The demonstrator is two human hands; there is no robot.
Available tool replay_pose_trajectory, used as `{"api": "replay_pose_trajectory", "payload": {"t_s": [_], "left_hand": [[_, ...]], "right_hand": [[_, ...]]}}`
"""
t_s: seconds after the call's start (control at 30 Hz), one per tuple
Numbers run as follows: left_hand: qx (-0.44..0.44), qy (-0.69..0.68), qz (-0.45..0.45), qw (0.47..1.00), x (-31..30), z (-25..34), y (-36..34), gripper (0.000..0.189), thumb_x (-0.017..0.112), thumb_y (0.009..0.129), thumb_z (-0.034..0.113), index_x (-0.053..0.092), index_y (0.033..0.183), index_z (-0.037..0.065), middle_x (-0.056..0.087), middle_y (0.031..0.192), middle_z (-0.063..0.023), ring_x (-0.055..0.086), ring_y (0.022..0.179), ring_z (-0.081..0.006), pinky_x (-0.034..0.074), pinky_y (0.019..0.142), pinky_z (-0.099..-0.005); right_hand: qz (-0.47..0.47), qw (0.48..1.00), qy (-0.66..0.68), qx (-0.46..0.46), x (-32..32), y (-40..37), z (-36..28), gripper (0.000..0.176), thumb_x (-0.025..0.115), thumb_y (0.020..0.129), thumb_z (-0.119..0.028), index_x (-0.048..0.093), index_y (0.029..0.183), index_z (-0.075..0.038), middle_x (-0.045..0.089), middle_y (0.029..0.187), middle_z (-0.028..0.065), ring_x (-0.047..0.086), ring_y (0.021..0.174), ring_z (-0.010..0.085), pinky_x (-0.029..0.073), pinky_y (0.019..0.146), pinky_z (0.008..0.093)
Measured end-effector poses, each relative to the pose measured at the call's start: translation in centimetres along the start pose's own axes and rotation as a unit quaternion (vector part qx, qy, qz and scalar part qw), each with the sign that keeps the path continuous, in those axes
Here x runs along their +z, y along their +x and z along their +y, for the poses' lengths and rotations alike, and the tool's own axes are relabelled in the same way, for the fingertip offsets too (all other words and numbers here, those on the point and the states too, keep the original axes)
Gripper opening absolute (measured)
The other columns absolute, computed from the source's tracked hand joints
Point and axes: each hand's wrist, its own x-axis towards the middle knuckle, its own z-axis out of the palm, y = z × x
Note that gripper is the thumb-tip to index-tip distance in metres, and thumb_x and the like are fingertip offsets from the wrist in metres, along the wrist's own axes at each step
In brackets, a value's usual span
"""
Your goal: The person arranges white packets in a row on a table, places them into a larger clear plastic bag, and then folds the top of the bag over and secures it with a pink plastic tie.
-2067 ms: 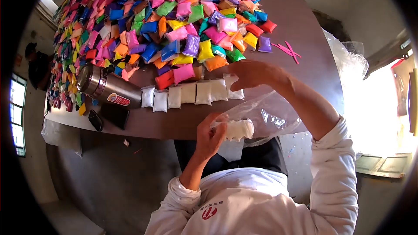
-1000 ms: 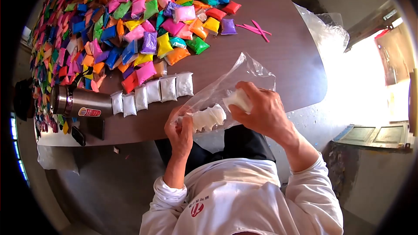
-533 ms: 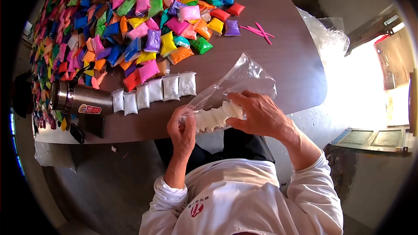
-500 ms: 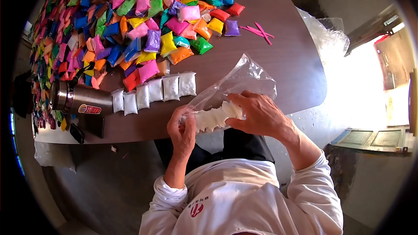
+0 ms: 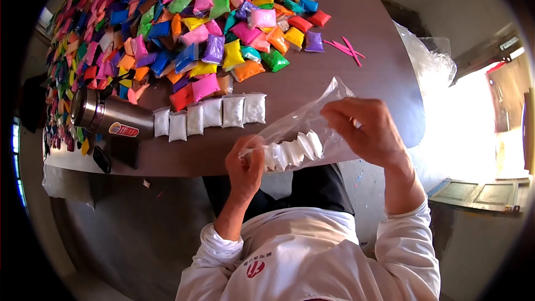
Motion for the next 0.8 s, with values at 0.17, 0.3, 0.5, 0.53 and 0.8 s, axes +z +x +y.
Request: {"api": "replay_pose_trajectory", "payload": {"t_s": [0.17,0.3,0.5,0.53,0.8], "left_hand": [[0.057,-0.003,-0.001,0.998,0.1,-0.2,0.2,0.019,0.058,0.090,0.011,0.061,0.104,-0.002,0.062,0.089,-0.0044,0.056,0.080,-0.0088,0.047,0.069,-0.0226],[0.031,-0.044,-0.003,0.999,0.1,-0.6,0.0,0.019,0.059,0.090,0.011,0.061,0.104,-0.001,0.062,0.089,-0.0052,0.056,0.080,-0.0096,0.047,0.068,-0.0231],[-0.030,-0.060,-0.021,0.998,-0.1,0.5,-0.2,0.021,0.062,0.090,0.013,0.061,0.106,-0.001,0.061,0.090,-0.0066,0.056,0.081,-0.0104,0.047,0.070,-0.0241],[-0.027,-0.060,-0.022,0.998,-0.1,0.5,-0.1,0.021,0.062,0.090,0.013,0.061,0.106,-0.001,0.061,0.090,-0.0066,0.056,0.081,-0.0104,0.047,0.070,-0.0241],[-0.007,-0.055,-0.027,0.998,-0.2,0.3,0.0,0.026,0.061,0.087,0.015,0.060,0.107,-0.001,0.061,0.093,-0.0085,0.058,0.083,-0.0131,0.048,0.072,-0.0251]], "right_hand": [[0.025,0.995,-0.054,-0.080,1.0,4.6,-2.0,0.010,0.064,0.086,-0.007,0.066,0.093,0.001,0.067,0.085,0.0140,0.066,0.073,0.0303,0.052,0.066,0.0345],[-0.037,0.977,-0.141,-0.156,5.4,7.9,-1.0,0.012,0.063,0.086,-0.011,0.065,0.091,-0.001,0.067,0.084,0.0132,0.065,0.078,0.0332,0.052,0.069,0.0384],[-0.257,0.930,-0.260,-0.038,11.0,10.6,0.2,0.020,0.067,0.081,-0.019,0.066,0.092,-0.003,0.067,0.090,0.0138,0.066,0.087,0.0336,0.051,0.077,0.0433],[-0.276,0.924,-0.264,-0.026,11.9,10.9,0.9,0.022,0.068,0.079,-0.020,0.066,0.093,-0.002,0.067,0.092,0.0150,0.065,0.090,0.0336,0.051,0.078,0.0439],[-0.309,0.920,-0.241,-0.016,10.1,11.6,2.9,0.032,0.069,0.078,-0.025,0.066,0.099,-0.001,0.066,0.102,0.0175,0.063,0.099,0.0359,0.049,0.084,0.0453]]}}
